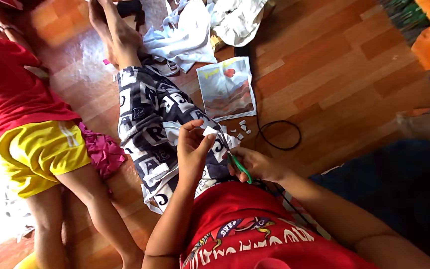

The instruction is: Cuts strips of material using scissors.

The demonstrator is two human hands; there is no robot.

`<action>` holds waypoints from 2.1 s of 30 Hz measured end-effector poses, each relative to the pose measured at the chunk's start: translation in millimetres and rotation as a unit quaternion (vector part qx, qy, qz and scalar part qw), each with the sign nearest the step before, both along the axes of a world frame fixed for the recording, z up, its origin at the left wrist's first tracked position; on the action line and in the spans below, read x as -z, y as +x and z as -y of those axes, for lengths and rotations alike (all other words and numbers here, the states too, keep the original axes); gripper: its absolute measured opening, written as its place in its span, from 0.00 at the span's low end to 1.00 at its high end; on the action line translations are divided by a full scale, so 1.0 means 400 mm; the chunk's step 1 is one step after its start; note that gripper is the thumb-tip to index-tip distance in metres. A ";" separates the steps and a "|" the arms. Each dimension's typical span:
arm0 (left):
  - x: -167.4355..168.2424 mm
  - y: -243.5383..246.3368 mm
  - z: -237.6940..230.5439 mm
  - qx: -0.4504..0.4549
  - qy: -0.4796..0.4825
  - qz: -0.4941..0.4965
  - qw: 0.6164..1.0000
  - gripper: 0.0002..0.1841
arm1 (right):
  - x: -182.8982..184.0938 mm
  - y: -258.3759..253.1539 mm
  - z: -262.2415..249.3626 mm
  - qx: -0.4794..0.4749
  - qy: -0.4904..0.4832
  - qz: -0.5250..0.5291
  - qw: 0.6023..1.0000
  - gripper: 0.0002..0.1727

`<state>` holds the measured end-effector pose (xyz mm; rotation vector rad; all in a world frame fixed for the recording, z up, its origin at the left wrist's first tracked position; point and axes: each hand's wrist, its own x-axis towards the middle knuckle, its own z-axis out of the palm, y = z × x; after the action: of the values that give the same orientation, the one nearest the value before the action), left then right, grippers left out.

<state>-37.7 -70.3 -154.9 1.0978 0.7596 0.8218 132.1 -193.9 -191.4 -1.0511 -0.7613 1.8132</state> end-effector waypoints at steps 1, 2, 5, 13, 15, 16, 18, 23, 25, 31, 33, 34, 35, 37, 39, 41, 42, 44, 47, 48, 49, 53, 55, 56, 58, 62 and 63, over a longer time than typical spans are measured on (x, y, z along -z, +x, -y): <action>0.003 0.002 0.004 -0.001 0.004 -0.006 1.000 0.21 | -0.001 -0.004 -0.003 -0.002 0.002 0.005 1.000 0.32; 0.006 0.004 0.008 -0.004 0.008 -0.012 1.000 0.21 | -0.003 -0.009 -0.005 -0.001 0.005 0.011 1.000 0.31; 0.008 0.006 0.019 -0.016 0.018 -0.026 0.999 0.20 | -0.005 -0.018 -0.012 0.003 0.011 0.022 1.000 0.31; 0.010 0.007 0.034 -0.027 0.018 -0.023 0.999 0.20 | -0.002 -0.029 -0.015 0.022 0.011 0.021 0.999 0.30; 0.011 0.007 0.036 -0.028 0.018 -0.024 0.999 0.20 | -0.004 -0.031 -0.014 0.026 0.010 0.030 0.999 0.30; 0.010 0.007 0.037 -0.028 0.016 -0.025 0.999 0.20 | -0.006 -0.031 -0.015 0.026 0.009 0.033 0.999 0.30; 0.009 0.008 0.039 -0.030 0.015 -0.030 0.999 0.20 | -0.008 -0.031 -0.015 0.026 0.012 0.036 0.999 0.30; 0.009 0.010 0.040 -0.027 0.017 -0.030 0.999 0.20 | -0.008 -0.030 -0.013 0.034 0.018 0.038 0.999 0.27; 0.009 0.010 0.041 -0.029 0.017 -0.027 0.999 0.19 | -0.008 -0.030 -0.012 0.037 0.019 0.042 0.998 0.26; 0.010 0.010 0.040 -0.033 0.015 -0.024 0.999 0.20 | -0.012 -0.028 -0.006 0.039 0.015 0.059 0.997 0.23; 0.010 0.008 0.038 -0.032 0.018 -0.019 0.999 0.20 | -0.012 -0.026 -0.004 0.039 0.015 0.068 0.997 0.22; 0.011 0.007 0.037 -0.031 0.020 -0.017 0.999 0.20 | -0.012 -0.025 -0.002 0.040 0.015 0.069 0.997 0.22; 0.011 0.006 0.036 -0.030 0.022 -0.014 0.999 0.20 | -0.013 -0.024 -0.001 0.038 0.015 0.070 0.997 0.21; 0.010 0.003 0.033 -0.028 0.023 -0.010 0.999 0.21 | -0.015 -0.020 0.002 0.036 0.014 0.075 0.996 0.19; 0.008 0.001 0.031 -0.025 0.023 -0.010 0.999 0.21 | -0.019 -0.017 0.004 0.033 0.009 0.076 0.997 0.18; 0.004 -0.001 0.028 -0.021 0.021 -0.011 1.000 0.22 | -0.020 -0.014 0.005 0.031 0.006 0.074 0.997 0.17; 0.003 -0.003 0.026 -0.018 0.020 -0.011 1.000 0.22 | -0.021 -0.013 0.006 0.031 0.005 0.073 0.997 0.18; 0.002 -0.005 0.022 -0.008 0.019 -0.011 1.000 0.23 | -0.024 -0.011 0.007 0.030 0.000 0.071 0.997 0.18; 0.004 -0.008 0.015 0.005 0.020 -0.008 1.000 0.24 | -0.028 -0.007 0.010 0.029 -0.006 0.073 0.997 0.18; 0.004 -0.009 0.014 0.009 0.019 -0.008 1.000 0.24 | -0.030 -0.007 0.011 0.028 -0.008 0.076 0.997 0.17; 0.003 -0.009 0.011 0.013 0.016 -0.006 1.000 0.24 | -0.033 -0.006 0.012 0.029 -0.009 0.080 0.996 0.17; 0.002 -0.011 0.000 0.034 -0.002 -0.006 0.999 0.24 | -0.045 -0.003 0.016 0.027 -0.015 0.090 0.995 0.16; 0.001 -0.012 -0.007 0.050 -0.019 -0.005 0.999 0.23 | -0.048 -0.003 0.019 0.034 -0.018 0.094 0.995 0.15; 0.001 -0.013 -0.012 0.057 -0.028 -0.003 0.998 0.22 | -0.051 -0.003 0.020 0.035 -0.021 0.099 0.994 0.15; 0.002 -0.014 -0.021 0.074 -0.041 0.000 0.996 0.22 | -0.055 -0.002 0.021 0.035 -0.025 0.110 0.993 0.14; -0.003 -0.014 -0.030 0.105 -0.078 -0.023 0.991 0.19 | -0.063 -0.001 0.023 0.042 -0.028 0.118 0.992 0.14; -0.004 -0.015 -0.031 0.113 -0.086 -0.034 0.989 0.17 | -0.064 -0.001 0.023 0.045 -0.029 0.118 0.992 0.14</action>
<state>-43.7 -57.8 -153.3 1.0379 0.7333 0.5197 131.8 -203.1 -166.0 -1.3341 -0.7927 1.6610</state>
